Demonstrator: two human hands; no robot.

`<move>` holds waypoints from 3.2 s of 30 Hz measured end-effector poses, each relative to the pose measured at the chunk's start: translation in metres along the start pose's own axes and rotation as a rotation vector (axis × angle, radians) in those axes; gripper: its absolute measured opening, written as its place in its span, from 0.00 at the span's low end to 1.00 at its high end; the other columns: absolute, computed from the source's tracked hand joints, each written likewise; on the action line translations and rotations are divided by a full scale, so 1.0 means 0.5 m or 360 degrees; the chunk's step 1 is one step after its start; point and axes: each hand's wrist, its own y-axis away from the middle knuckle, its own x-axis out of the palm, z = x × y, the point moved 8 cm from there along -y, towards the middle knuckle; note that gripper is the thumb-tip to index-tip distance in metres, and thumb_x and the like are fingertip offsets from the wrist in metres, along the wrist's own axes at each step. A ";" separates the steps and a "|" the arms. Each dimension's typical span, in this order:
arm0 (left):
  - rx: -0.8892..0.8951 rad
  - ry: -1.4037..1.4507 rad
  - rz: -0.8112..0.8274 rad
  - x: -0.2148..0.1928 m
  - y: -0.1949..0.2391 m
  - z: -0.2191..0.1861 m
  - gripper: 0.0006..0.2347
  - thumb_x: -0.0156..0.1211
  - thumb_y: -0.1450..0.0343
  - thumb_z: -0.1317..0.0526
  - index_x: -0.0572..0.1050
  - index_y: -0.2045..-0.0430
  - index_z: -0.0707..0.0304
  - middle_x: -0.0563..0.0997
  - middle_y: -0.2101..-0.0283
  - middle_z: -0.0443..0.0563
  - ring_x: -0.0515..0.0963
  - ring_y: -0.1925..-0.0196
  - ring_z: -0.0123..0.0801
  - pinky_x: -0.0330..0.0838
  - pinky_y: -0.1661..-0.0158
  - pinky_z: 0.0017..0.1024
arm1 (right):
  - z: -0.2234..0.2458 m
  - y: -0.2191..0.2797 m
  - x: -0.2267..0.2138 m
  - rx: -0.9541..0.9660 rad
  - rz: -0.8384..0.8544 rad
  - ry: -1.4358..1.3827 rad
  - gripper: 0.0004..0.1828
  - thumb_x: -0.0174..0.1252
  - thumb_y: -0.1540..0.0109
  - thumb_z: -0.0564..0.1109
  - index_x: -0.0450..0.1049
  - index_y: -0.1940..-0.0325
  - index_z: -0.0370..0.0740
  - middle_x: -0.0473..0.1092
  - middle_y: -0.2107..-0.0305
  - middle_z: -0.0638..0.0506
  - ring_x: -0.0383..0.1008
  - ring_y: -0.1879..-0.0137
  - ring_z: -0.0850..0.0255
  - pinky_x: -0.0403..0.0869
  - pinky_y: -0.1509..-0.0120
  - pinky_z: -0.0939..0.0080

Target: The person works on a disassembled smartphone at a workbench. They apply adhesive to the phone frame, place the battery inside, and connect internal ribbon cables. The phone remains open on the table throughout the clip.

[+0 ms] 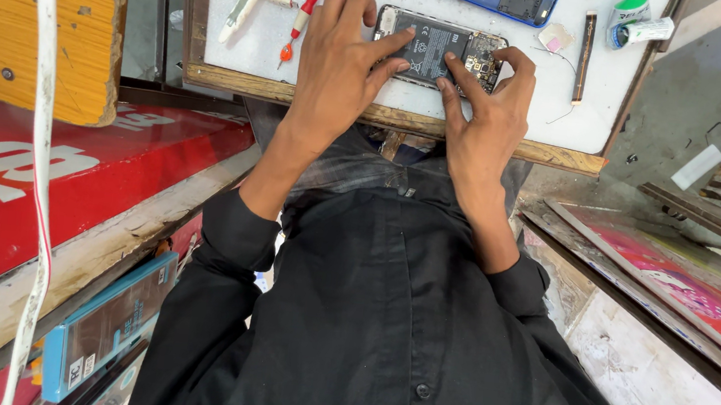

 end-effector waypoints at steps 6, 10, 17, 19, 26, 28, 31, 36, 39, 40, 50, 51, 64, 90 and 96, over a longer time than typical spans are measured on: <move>-0.0052 -0.0058 -0.0035 0.001 -0.014 -0.001 0.13 0.76 0.35 0.54 0.87 0.58 0.53 0.69 0.55 0.50 0.65 0.50 0.43 0.63 0.51 0.42 | -0.011 -0.010 0.009 0.0119 0.0146 -0.0001 0.15 0.74 0.37 0.46 0.85 0.46 0.49 0.61 0.47 0.46 0.66 0.42 0.50 0.72 0.52 0.53; -0.0065 -0.0035 0.0006 -0.006 -0.024 0.002 0.13 0.77 0.37 0.55 0.87 0.61 0.55 0.71 0.51 0.53 0.66 0.47 0.46 0.61 0.50 0.44 | -0.015 -0.017 0.010 0.0086 0.0206 0.0028 0.15 0.76 0.38 0.46 0.85 0.47 0.49 0.61 0.47 0.46 0.66 0.42 0.51 0.71 0.52 0.52; 0.0053 -0.0016 0.0052 0.047 -0.027 -0.052 0.10 0.67 0.35 0.69 0.84 0.61 0.63 0.74 0.42 0.56 0.70 0.39 0.49 0.67 0.41 0.45 | -0.055 -0.014 -0.012 0.0098 0.0155 -0.0296 0.17 0.73 0.37 0.38 0.82 0.44 0.41 0.63 0.53 0.46 0.65 0.55 0.56 0.69 0.53 0.56; -0.0018 -0.0020 0.0082 0.082 -0.026 -0.070 0.13 0.63 0.32 0.71 0.82 0.54 0.66 0.73 0.40 0.56 0.70 0.36 0.49 0.70 0.38 0.43 | -0.081 -0.006 -0.025 0.0243 -0.0026 -0.0409 0.15 0.68 0.36 0.32 0.81 0.45 0.39 0.64 0.56 0.48 0.64 0.62 0.61 0.66 0.58 0.60; 0.0105 -0.0129 0.0192 0.123 0.041 -0.132 0.30 0.58 0.23 0.50 0.60 0.33 0.80 0.56 0.27 0.69 0.52 0.23 0.57 0.50 0.26 0.51 | -0.105 0.071 -0.062 0.0351 -0.0362 -0.0512 0.12 0.59 0.35 0.25 0.79 0.53 0.36 0.66 0.59 0.51 0.61 0.69 0.69 0.59 0.67 0.66; 0.0109 -0.0165 0.0348 0.134 0.043 -0.130 0.36 0.55 0.23 0.44 0.55 0.31 0.83 0.51 0.25 0.72 0.48 0.21 0.58 0.43 0.24 0.51 | -0.101 0.070 -0.063 0.0315 -0.0341 -0.0491 0.12 0.59 0.35 0.25 0.80 0.53 0.35 0.65 0.59 0.50 0.61 0.69 0.68 0.60 0.67 0.66; 0.0075 -0.0207 0.0513 0.147 0.051 -0.124 0.40 0.54 0.23 0.40 0.52 0.29 0.84 0.49 0.24 0.73 0.45 0.20 0.56 0.40 0.23 0.49 | -0.097 0.066 -0.060 0.0267 -0.0271 -0.0468 0.12 0.59 0.35 0.25 0.80 0.53 0.35 0.66 0.60 0.50 0.65 0.66 0.67 0.61 0.66 0.65; 0.0073 -0.0106 0.0530 0.143 0.046 -0.117 0.44 0.57 0.26 0.37 0.51 0.30 0.86 0.49 0.25 0.75 0.45 0.21 0.57 0.40 0.24 0.50 | -0.080 0.038 -0.048 0.0093 -0.0133 -0.0399 0.13 0.61 0.34 0.27 0.80 0.49 0.36 0.68 0.59 0.48 0.71 0.57 0.58 0.70 0.55 0.59; 0.0058 -0.0059 0.0561 0.138 0.042 -0.119 0.45 0.57 0.28 0.36 0.51 0.31 0.85 0.49 0.26 0.75 0.45 0.21 0.57 0.40 0.25 0.50 | -0.064 0.024 -0.044 0.0013 -0.0080 -0.0412 0.17 0.59 0.37 0.26 0.80 0.47 0.36 0.69 0.56 0.46 0.72 0.52 0.54 0.72 0.47 0.56; 0.0071 -0.0050 0.0552 0.136 0.040 -0.121 0.45 0.58 0.27 0.36 0.51 0.31 0.85 0.49 0.25 0.74 0.45 0.21 0.56 0.40 0.25 0.50 | -0.061 0.024 -0.046 -0.0006 -0.0090 -0.0372 0.16 0.60 0.37 0.27 0.80 0.47 0.36 0.69 0.56 0.46 0.72 0.51 0.54 0.72 0.47 0.56; 0.0053 -0.0040 0.0535 0.116 0.059 -0.139 0.39 0.57 0.24 0.44 0.53 0.32 0.87 0.50 0.25 0.76 0.45 0.21 0.61 0.42 0.24 0.53 | -0.143 0.041 -0.096 0.0177 -0.0434 -0.0165 0.13 0.63 0.35 0.30 0.79 0.47 0.37 0.71 0.57 0.47 0.72 0.56 0.56 0.70 0.54 0.56; 0.0039 -0.0046 0.0532 0.115 0.063 -0.140 0.38 0.57 0.24 0.45 0.54 0.32 0.87 0.51 0.26 0.76 0.45 0.21 0.61 0.42 0.25 0.54 | -0.155 0.042 -0.110 0.0178 -0.0511 -0.0040 0.13 0.65 0.35 0.31 0.78 0.46 0.36 0.71 0.58 0.47 0.71 0.57 0.56 0.69 0.52 0.54; -0.0125 0.0454 -0.0023 0.058 0.070 -0.159 0.11 0.60 0.24 0.64 0.79 0.51 0.72 0.72 0.37 0.60 0.60 0.25 0.56 0.64 0.31 0.49 | -0.361 0.002 -0.062 0.0771 -0.0225 -0.0334 0.04 0.69 0.35 0.37 0.80 0.60 0.35 0.75 0.71 0.53 0.66 0.71 0.67 0.64 0.67 0.63; -0.0017 0.0336 -0.0004 0.009 0.111 -0.117 0.10 0.70 0.34 0.67 0.83 0.60 0.65 0.80 0.60 0.50 0.79 0.56 0.41 0.72 0.55 0.38 | -0.110 0.137 0.053 0.0997 0.0304 -0.1766 0.08 0.57 0.31 0.34 0.76 0.51 0.24 0.77 0.67 0.41 0.76 0.72 0.63 0.71 0.73 0.68; 0.0536 0.0112 -0.0111 0.006 0.081 -0.155 0.08 0.66 0.33 0.68 0.81 0.61 0.68 0.79 0.52 0.55 0.78 0.45 0.46 0.72 0.44 0.45 | -0.083 0.105 0.065 0.0986 0.0651 -0.1660 0.15 0.48 0.25 0.40 0.75 0.40 0.27 0.71 0.78 0.49 0.67 0.80 0.69 0.60 0.77 0.72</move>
